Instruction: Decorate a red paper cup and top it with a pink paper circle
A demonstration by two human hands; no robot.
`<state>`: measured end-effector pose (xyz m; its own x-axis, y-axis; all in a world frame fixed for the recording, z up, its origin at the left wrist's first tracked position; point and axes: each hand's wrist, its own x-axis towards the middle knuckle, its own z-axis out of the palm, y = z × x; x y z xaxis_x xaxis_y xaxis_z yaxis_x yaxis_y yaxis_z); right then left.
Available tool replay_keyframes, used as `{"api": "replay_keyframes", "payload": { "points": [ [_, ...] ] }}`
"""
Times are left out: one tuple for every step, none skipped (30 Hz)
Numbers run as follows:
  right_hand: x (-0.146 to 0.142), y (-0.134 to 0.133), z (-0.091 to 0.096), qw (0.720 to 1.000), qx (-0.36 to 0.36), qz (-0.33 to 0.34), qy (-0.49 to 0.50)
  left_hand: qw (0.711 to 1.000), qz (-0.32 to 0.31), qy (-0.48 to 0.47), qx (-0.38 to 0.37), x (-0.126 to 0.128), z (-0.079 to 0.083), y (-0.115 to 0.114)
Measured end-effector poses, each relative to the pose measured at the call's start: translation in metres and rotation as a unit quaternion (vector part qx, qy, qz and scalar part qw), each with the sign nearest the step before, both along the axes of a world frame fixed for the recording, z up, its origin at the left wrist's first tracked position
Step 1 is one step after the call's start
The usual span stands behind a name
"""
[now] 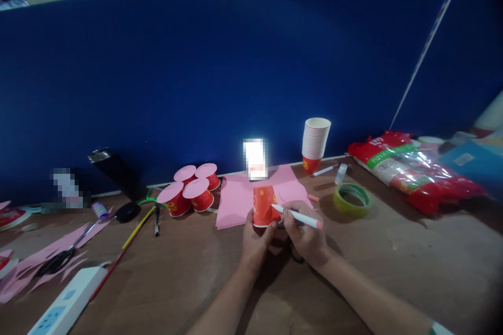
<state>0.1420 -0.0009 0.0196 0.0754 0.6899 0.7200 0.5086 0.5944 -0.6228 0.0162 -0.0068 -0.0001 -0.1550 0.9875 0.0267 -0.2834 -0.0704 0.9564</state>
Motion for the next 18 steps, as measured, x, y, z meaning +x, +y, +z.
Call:
{"api": "replay_keyframes", "payload": {
  "points": [
    [0.0003, 0.0000, 0.0003, 1.000, 0.001, -0.002, -0.001, 1.000, 0.002, 0.002, -0.001, -0.0001, 0.0000, 0.0000],
    [0.0006, -0.0001, 0.0007, 1.000, 0.003, -0.005, -0.003, 1.000, 0.003, 0.002, -0.003, -0.0002, -0.0001, 0.0001],
    [0.0008, -0.0001, 0.0010, 1.000, 0.006, -0.006, -0.005, 1.000, 0.003, 0.003, -0.004, -0.0003, -0.0002, 0.0001],
    [0.0009, -0.0002, 0.0014, 1.000, 0.007, -0.006, -0.006, 1.000, 0.001, 0.003, -0.005, -0.0004, -0.0003, 0.0000],
    [0.0010, -0.0002, 0.0017, 1.000, 0.008, -0.006, -0.006, 1.000, -0.002, 0.004, -0.005, -0.0006, -0.0004, 0.0000],
    [0.0009, -0.0003, 0.0020, 1.000, 0.007, -0.005, -0.005, 1.000, -0.005, 0.004, -0.005, -0.0008, -0.0004, 0.0000],
    [0.0007, -0.0004, 0.0022, 1.000, 0.005, -0.005, -0.004, 1.000, -0.007, 0.005, -0.005, -0.0010, -0.0005, 0.0000],
    [0.0006, -0.0004, 0.0023, 1.000, 0.004, -0.005, -0.002, 1.000, -0.006, 0.007, -0.004, -0.0011, -0.0006, 0.0000],
    [0.0004, -0.0005, 0.0025, 1.000, 0.003, -0.005, -0.001, 1.000, -0.005, 0.009, -0.002, -0.0013, -0.0009, 0.0001],
    [0.0004, -0.0006, 0.0026, 1.000, 0.002, -0.005, -0.002, 1.000, -0.002, 0.012, 0.000, -0.0015, -0.0012, 0.0002],
    [0.0004, -0.0006, 0.0028, 1.000, 0.002, -0.006, -0.002, 1.000, -0.001, 0.015, 0.001, -0.0017, -0.0018, 0.0006],
    [0.0006, -0.0006, 0.0029, 1.000, 0.002, -0.007, -0.003, 1.000, 0.000, 0.016, 0.001, -0.0020, -0.0025, 0.0010],
    [0.0008, -0.0005, 0.0031, 1.000, 0.004, -0.007, -0.004, 1.000, -0.002, 0.016, 0.001, -0.0024, -0.0033, 0.0015],
    [0.0011, -0.0003, 0.0033, 1.000, 0.006, -0.009, -0.004, 1.000, -0.005, 0.015, -0.002, -0.0028, -0.0041, 0.0021],
    [0.0014, -0.0001, 0.0035, 1.000, 0.010, -0.011, -0.004, 1.000, -0.006, 0.013, -0.005, -0.0032, -0.0049, 0.0027],
    [0.0017, 0.0002, 0.0038, 1.000, 0.014, -0.013, -0.003, 1.000, -0.008, 0.011, -0.007, -0.0037, -0.0055, 0.0033],
    [0.0020, 0.0005, 0.0040, 1.000, 0.018, -0.014, -0.003, 1.000, -0.008, 0.012, -0.009, -0.0040, -0.0058, 0.0037],
    [0.0023, 0.0006, 0.0043, 1.000, 0.021, -0.015, -0.004, 1.000, -0.010, 0.014, -0.009, -0.0043, -0.0060, 0.0040]
  ]
}}
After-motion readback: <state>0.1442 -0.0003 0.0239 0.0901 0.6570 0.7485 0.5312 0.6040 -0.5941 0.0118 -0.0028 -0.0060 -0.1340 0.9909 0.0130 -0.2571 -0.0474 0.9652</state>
